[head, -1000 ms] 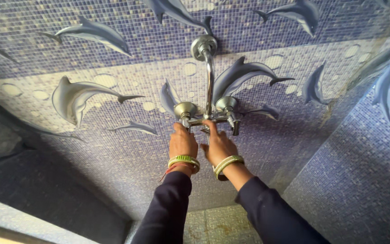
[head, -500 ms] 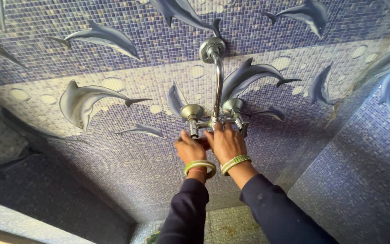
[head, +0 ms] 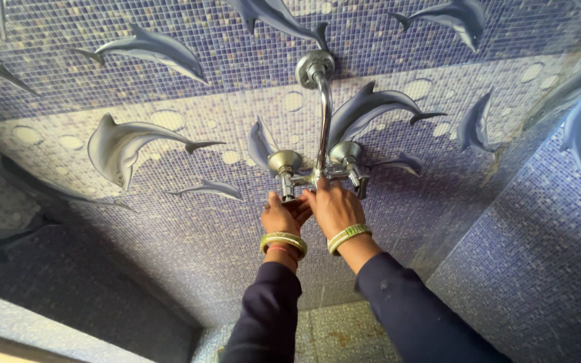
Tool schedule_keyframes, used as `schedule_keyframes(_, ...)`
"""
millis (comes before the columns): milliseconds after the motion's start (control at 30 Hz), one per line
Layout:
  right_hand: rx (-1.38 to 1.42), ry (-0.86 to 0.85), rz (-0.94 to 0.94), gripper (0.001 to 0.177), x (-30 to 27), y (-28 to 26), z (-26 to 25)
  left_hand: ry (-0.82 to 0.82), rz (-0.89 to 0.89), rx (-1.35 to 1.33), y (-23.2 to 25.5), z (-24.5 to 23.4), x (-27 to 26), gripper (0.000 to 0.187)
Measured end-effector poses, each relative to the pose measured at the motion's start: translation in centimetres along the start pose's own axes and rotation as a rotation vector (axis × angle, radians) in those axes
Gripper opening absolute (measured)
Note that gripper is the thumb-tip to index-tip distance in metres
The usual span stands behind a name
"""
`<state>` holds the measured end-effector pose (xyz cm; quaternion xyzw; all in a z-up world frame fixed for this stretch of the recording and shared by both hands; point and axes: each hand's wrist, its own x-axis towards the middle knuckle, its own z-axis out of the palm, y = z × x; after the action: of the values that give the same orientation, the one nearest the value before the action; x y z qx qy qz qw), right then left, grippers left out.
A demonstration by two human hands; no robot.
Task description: The person adjusts the shower faucet, fills a bucket with water, and then uses a sponge to scrub the shower wall tiles. They also handle a plastic container and a metal cup during the process.
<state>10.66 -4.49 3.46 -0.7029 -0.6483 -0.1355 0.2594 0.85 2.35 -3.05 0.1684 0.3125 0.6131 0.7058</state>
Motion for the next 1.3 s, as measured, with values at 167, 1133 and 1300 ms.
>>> schedule_keyframes(167, 0.044, -0.038, 0.003, 0.044, 0.4, -0.3, -0.5, -0.061, -0.004, -0.016, 1.1, -1.2, -0.3, 0.035)
schedule_keyframes(1133, 2.121, -0.255, 1.152, 0.025, 0.8, 2.1, 5.6, 0.227, 0.52, 1.097, 3.4, 1.0, -2.2, 0.049)
schedule_keyframes(1300, 2.045, -0.227, 1.099, 0.021, 1.5, 3.1, 8.4, -0.37, 1.338, 1.364, 3.7, 0.6, -2.8, 0.054)
